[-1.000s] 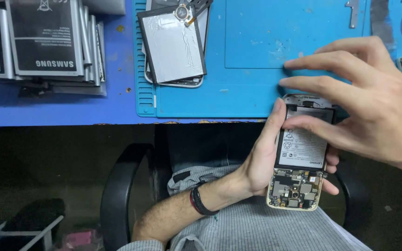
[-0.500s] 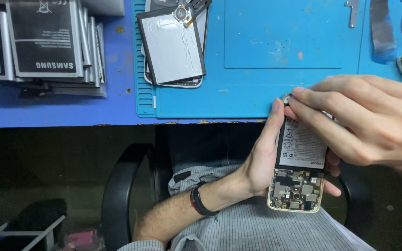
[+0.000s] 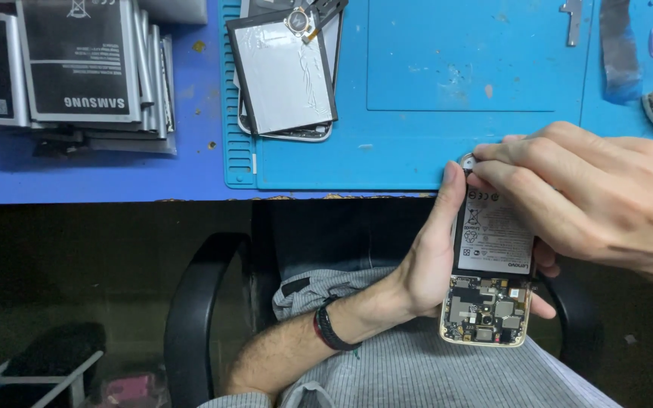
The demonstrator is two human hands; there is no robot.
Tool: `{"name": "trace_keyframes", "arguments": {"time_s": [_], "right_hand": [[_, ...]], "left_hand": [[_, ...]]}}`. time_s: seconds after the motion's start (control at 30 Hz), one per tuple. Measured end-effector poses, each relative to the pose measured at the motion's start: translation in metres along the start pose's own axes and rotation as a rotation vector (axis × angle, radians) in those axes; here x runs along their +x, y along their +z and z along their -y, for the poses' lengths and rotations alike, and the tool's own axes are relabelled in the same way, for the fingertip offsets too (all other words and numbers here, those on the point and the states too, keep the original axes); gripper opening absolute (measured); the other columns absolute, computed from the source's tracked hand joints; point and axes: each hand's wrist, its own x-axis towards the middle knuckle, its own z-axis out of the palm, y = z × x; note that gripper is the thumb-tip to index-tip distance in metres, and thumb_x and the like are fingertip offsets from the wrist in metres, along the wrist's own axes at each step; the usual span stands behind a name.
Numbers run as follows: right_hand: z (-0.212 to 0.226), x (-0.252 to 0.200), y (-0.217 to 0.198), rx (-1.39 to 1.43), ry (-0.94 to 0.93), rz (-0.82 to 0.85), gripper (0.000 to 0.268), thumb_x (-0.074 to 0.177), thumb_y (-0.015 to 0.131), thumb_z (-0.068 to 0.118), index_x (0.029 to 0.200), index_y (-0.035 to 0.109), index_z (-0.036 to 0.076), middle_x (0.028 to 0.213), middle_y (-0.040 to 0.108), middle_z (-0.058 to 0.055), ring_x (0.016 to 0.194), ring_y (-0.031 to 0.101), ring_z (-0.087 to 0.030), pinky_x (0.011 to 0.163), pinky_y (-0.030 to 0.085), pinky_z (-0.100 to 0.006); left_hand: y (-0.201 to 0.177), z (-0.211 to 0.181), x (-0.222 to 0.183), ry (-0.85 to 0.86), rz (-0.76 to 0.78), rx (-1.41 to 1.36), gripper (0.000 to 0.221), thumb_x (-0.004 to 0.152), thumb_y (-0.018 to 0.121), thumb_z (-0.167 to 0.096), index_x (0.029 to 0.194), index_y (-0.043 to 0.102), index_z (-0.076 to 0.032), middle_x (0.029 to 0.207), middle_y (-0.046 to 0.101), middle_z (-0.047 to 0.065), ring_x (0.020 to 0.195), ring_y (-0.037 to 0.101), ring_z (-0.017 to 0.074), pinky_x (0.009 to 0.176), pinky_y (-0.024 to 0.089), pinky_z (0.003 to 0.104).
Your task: Removing a battery from a smartphone and cleaning internal components with a cloth and solvent.
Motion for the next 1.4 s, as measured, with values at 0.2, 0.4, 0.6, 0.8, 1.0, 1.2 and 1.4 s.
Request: {"name": "trace_keyframes", "arguments": {"time_s": [0.2,0.4,0.6,0.8,1.0,1.2,1.4], "right_hand": [[-0.001,0.002,-0.010,0.184,0.086,0.087,0.025,0.109,0.058,0.016,0.126,0.065,-0.001,0.130,0.075,-0.015,0.100,0.074,-0.029,0.075,0.060,-0.039],[-0.002,0.006,-0.018,0.261,0.161,0.156,0.025,0.110,0.051,0.018,0.122,0.064,0.001,0.128,0.076,-0.013,0.105,0.076,-0.028,0.074,0.062,-0.041],[0.008,-0.018,-0.018,0.280,0.627,0.500,0.028,0.099,0.061,0.031,0.127,0.067,0.032,0.064,0.075,0.009,0.064,0.075,-0.015,0.060,0.057,-0.036],[-0.041,-0.135,0.062,0.740,0.583,-0.146,0.034,0.122,0.035,0.015,0.124,0.058,-0.010,0.124,0.067,-0.029,0.110,0.070,-0.037,0.108,0.059,-0.046],[-0.067,-0.205,0.097,0.431,0.717,0.017,0.026,0.128,0.062,0.008,0.134,0.073,-0.015,0.124,0.071,-0.029,0.113,0.067,-0.038,0.108,0.054,-0.047],[-0.063,-0.228,0.105,0.225,0.729,0.119,0.020,0.138,0.062,0.004,0.147,0.068,-0.013,0.122,0.064,-0.026,0.102,0.061,-0.034,0.099,0.048,-0.043],[-0.041,-0.226,0.103,0.364,0.582,0.128,0.041,0.118,0.054,-0.005,0.157,0.050,-0.018,0.139,0.055,-0.034,0.123,0.065,-0.036,0.121,0.054,-0.042]], "left_hand": [[0.005,-0.003,0.000,0.028,0.043,0.041,0.104,0.124,0.033,-0.085,0.119,0.066,0.014,0.106,0.065,0.029,0.098,0.070,0.0363,0.080,0.065,0.061],[0.003,-0.003,0.002,0.054,0.076,0.052,0.099,0.125,0.032,-0.081,0.123,0.064,0.012,0.105,0.063,0.029,0.097,0.070,0.0360,0.078,0.065,0.060],[-0.006,-0.006,0.000,0.005,0.133,0.014,0.096,0.126,0.029,-0.080,0.133,0.062,0.010,0.112,0.067,0.025,0.101,0.070,0.0326,0.084,0.065,0.054],[-0.011,-0.003,0.002,-0.001,0.190,-0.123,0.099,0.127,0.032,-0.078,0.145,0.057,0.016,0.114,0.067,0.028,0.106,0.069,0.0357,0.085,0.066,0.059],[-0.015,-0.007,0.002,-0.011,0.202,-0.074,0.099,0.126,0.030,-0.077,0.148,0.055,0.017,0.115,0.067,0.027,0.107,0.070,0.0331,0.088,0.066,0.058],[-0.018,-0.007,0.000,-0.042,0.206,-0.092,0.101,0.123,0.030,-0.077,0.151,0.056,0.016,0.117,0.068,0.027,0.111,0.071,0.0321,0.093,0.066,0.057],[-0.014,-0.007,-0.001,-0.054,0.172,-0.106,0.104,0.122,0.027,-0.079,0.153,0.054,0.016,0.118,0.067,0.028,0.109,0.072,0.0335,0.094,0.066,0.057]]}}
